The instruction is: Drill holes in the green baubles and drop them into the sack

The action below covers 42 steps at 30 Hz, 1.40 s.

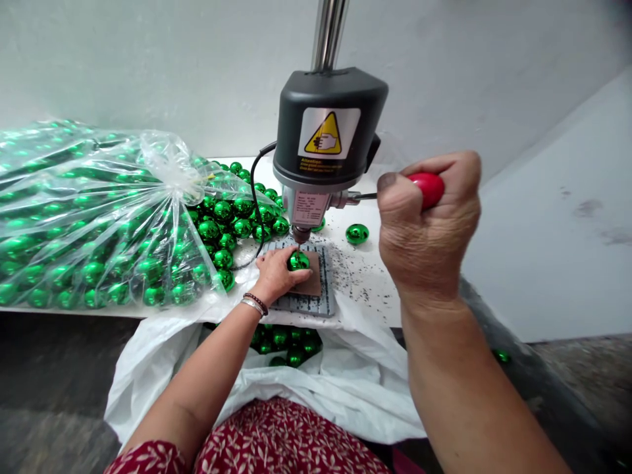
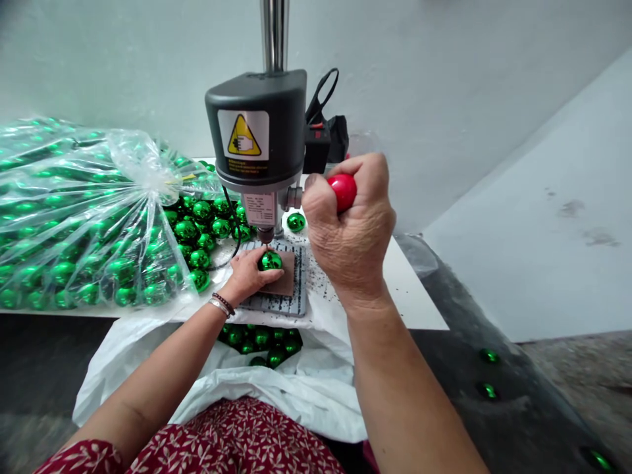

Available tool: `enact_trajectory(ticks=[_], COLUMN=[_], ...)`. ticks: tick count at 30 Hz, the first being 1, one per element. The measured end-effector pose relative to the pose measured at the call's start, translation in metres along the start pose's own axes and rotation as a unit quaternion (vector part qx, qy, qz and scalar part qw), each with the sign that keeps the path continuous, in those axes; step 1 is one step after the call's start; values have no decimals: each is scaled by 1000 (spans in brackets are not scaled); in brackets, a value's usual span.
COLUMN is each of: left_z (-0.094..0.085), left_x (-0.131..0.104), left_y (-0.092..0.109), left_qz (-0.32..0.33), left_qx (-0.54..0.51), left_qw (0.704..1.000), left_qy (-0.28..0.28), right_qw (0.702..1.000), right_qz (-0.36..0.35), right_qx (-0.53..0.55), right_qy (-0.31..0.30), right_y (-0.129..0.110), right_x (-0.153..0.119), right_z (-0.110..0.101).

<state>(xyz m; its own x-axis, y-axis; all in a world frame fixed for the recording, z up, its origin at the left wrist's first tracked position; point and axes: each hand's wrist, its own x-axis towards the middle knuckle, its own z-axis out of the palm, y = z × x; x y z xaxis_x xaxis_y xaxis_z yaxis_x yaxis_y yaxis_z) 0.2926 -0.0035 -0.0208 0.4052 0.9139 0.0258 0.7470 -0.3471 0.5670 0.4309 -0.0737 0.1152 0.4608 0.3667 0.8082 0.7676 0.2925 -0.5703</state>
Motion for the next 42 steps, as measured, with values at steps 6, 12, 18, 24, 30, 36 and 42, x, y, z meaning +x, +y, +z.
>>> enact_trajectory(ticks=[6, 12, 18, 24, 30, 36, 42], left_z=[-2, 3, 4, 3, 3, 4, 2], left_x=[1, 0, -1, -1, 0, 0, -1], left_y=[-2, -4, -5, -4, -7, -9, -7], left_qz=[5, -1, 3, 0, 10, 12, 8], left_qx=[13, 13, 16, 25, 28, 14, -5], left_qw=[1000, 1000, 1000, 1000, 1000, 1000, 1000], left_qy=[-7, 11, 25, 15, 12, 11, 1], right_qw=[1000, 999, 997, 996, 996, 996, 994], right_qz=[14, 22, -20, -45, -46, -53, -90], right_qx=[-1, -18, -51, -57, -66, -74, -60], right_qy=[-10, -20, -47, -42, -33, -23, 17], right_y=[-2, -2, 4, 7, 8, 11, 14], right_x=[1, 0, -7, -10, -18, -30, -40], right_z=[0, -4, -9, -11, -12, -11, -8])
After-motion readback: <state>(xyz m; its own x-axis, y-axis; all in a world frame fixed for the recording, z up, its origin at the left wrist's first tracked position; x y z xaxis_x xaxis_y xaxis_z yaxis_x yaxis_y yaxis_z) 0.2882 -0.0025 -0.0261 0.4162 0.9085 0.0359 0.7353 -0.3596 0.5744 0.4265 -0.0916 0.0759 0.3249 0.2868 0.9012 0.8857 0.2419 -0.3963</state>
